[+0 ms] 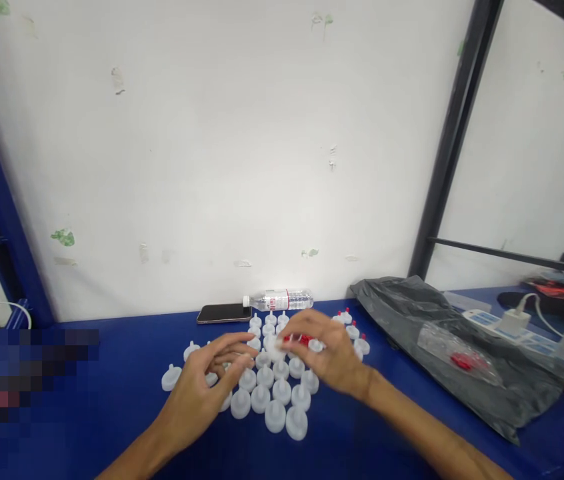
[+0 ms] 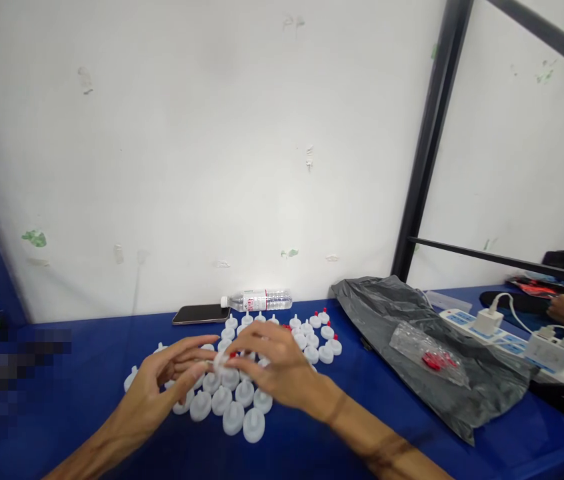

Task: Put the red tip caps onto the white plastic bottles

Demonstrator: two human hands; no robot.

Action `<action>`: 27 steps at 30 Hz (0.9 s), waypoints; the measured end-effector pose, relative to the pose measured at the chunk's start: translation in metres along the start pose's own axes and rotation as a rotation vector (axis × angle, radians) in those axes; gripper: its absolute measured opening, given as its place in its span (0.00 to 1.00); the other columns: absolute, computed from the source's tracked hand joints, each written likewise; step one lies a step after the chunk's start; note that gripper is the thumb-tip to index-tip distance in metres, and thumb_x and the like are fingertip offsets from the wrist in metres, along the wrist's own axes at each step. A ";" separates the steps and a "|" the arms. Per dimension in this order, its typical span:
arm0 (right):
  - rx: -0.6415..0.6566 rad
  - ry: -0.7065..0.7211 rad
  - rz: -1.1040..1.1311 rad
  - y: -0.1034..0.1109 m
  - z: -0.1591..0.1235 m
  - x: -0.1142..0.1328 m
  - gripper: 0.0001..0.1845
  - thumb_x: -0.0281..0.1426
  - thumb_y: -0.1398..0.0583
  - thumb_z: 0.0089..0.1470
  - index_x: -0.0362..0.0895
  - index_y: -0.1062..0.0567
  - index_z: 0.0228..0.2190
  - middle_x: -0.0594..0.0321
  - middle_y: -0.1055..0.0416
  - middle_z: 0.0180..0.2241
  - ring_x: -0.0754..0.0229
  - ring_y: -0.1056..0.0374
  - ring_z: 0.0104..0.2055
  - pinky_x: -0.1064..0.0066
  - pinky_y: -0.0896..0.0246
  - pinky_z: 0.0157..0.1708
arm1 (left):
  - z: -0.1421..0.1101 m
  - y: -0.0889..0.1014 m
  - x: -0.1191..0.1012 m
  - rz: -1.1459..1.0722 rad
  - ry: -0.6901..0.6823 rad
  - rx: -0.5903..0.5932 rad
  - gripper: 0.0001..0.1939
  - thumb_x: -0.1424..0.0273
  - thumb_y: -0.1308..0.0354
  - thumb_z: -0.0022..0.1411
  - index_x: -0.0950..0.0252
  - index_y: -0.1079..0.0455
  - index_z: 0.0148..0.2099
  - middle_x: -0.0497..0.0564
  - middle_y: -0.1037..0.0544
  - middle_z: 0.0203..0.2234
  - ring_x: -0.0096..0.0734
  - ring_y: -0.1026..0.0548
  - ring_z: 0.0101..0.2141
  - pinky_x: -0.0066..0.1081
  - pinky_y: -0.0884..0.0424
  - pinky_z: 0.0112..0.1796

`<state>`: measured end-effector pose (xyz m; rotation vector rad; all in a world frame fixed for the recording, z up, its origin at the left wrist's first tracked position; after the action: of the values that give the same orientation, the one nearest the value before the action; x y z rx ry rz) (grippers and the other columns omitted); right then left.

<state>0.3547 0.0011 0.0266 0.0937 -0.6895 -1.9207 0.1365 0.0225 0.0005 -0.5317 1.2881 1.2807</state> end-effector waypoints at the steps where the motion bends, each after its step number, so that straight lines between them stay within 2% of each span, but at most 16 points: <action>1: -0.044 -0.047 -0.018 0.011 0.004 -0.007 0.08 0.36 0.36 0.61 0.44 0.20 0.37 0.59 0.23 0.35 0.60 0.26 0.37 0.69 0.30 0.39 | 0.002 0.005 0.000 0.064 -0.036 -0.050 0.20 0.56 0.44 0.67 0.60 0.28 0.56 0.54 0.17 0.43 0.38 0.18 0.40 0.28 0.25 0.32; 4: -0.125 -0.201 -0.205 0.051 0.014 -0.034 0.10 0.38 0.38 0.62 0.44 0.21 0.37 0.58 0.22 0.36 0.59 0.26 0.35 0.68 0.30 0.39 | 0.010 0.025 0.004 0.297 -0.107 -0.237 0.17 0.58 0.51 0.69 0.61 0.26 0.45 0.51 0.18 0.33 0.35 0.20 0.32 0.29 0.26 0.31; 6: -0.105 -0.392 -0.448 0.078 0.014 -0.056 0.13 0.38 0.42 0.64 0.43 0.21 0.38 0.58 0.21 0.37 0.59 0.27 0.36 0.68 0.33 0.42 | 0.016 0.037 0.009 0.590 -0.156 -0.304 0.16 0.60 0.53 0.70 0.60 0.25 0.45 0.49 0.18 0.34 0.32 0.23 0.27 0.31 0.27 0.30; 7: -0.073 -0.513 -0.581 0.091 0.012 -0.067 0.14 0.38 0.43 0.65 0.43 0.21 0.40 0.57 0.21 0.39 0.59 0.26 0.38 0.69 0.35 0.43 | 0.019 0.043 0.012 0.744 -0.191 -0.302 0.16 0.62 0.53 0.69 0.59 0.26 0.46 0.49 0.18 0.36 0.33 0.23 0.29 0.32 0.27 0.33; 8: -0.006 -0.651 -0.709 0.102 0.008 -0.077 0.15 0.38 0.45 0.66 0.45 0.22 0.43 0.58 0.22 0.41 0.59 0.26 0.39 0.71 0.36 0.43 | 0.022 0.048 0.015 0.791 -0.198 -0.298 0.15 0.64 0.53 0.68 0.58 0.25 0.46 0.50 0.18 0.39 0.36 0.22 0.33 0.34 0.27 0.37; 12: 0.116 -0.897 -0.846 0.133 -0.017 -0.112 0.12 0.36 0.42 0.60 0.44 0.19 0.37 0.53 0.21 0.35 0.51 0.26 0.38 0.67 0.41 0.34 | 0.033 0.065 0.028 0.872 -0.172 -0.294 0.15 0.66 0.54 0.66 0.61 0.25 0.45 0.56 0.20 0.42 0.46 0.23 0.45 0.42 0.28 0.46; 16: 0.290 -1.037 -0.854 0.140 -0.042 -0.141 0.06 0.31 0.35 0.51 0.42 0.18 0.30 0.51 0.21 0.34 0.49 0.26 0.39 0.68 0.42 0.34 | 0.040 0.071 0.039 0.923 -0.133 -0.267 0.16 0.65 0.53 0.65 0.63 0.25 0.43 0.58 0.20 0.43 0.50 0.26 0.50 0.45 0.31 0.51; 20: 0.434 -1.075 -0.780 0.132 -0.052 -0.155 0.02 0.31 0.32 0.45 0.45 0.17 0.26 0.57 0.21 0.30 0.53 0.25 0.36 0.71 0.40 0.34 | 0.041 0.073 0.049 0.967 -0.066 -0.236 0.16 0.66 0.52 0.64 0.64 0.24 0.44 0.59 0.20 0.42 0.53 0.25 0.47 0.47 0.30 0.48; 23: 0.446 -1.053 -0.768 0.127 -0.046 -0.149 0.07 0.35 0.32 0.48 0.44 0.17 0.27 0.55 0.21 0.30 0.52 0.25 0.35 0.70 0.40 0.33 | 0.040 0.072 0.056 0.987 -0.015 -0.212 0.16 0.66 0.51 0.63 0.64 0.24 0.44 0.59 0.19 0.39 0.51 0.23 0.43 0.45 0.29 0.45; 27: 0.366 -0.906 -0.746 0.120 -0.024 -0.120 0.14 0.37 0.41 0.60 0.43 0.18 0.37 0.51 0.20 0.36 0.52 0.26 0.39 0.68 0.39 0.38 | 0.039 0.069 0.060 0.986 0.025 -0.171 0.14 0.67 0.51 0.63 0.63 0.24 0.41 0.58 0.19 0.37 0.48 0.21 0.40 0.42 0.29 0.42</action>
<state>0.5153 0.0592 0.0383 -0.3679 -1.8067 -2.5019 0.0772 0.0998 -0.0183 0.0178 1.5261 2.2039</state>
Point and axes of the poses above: each hand's wrist, its own z-axis towards the middle knuckle, its own y-axis out of the back of the hand, x = y × z, the point moved 2 cm from there along z, towards the middle knuckle
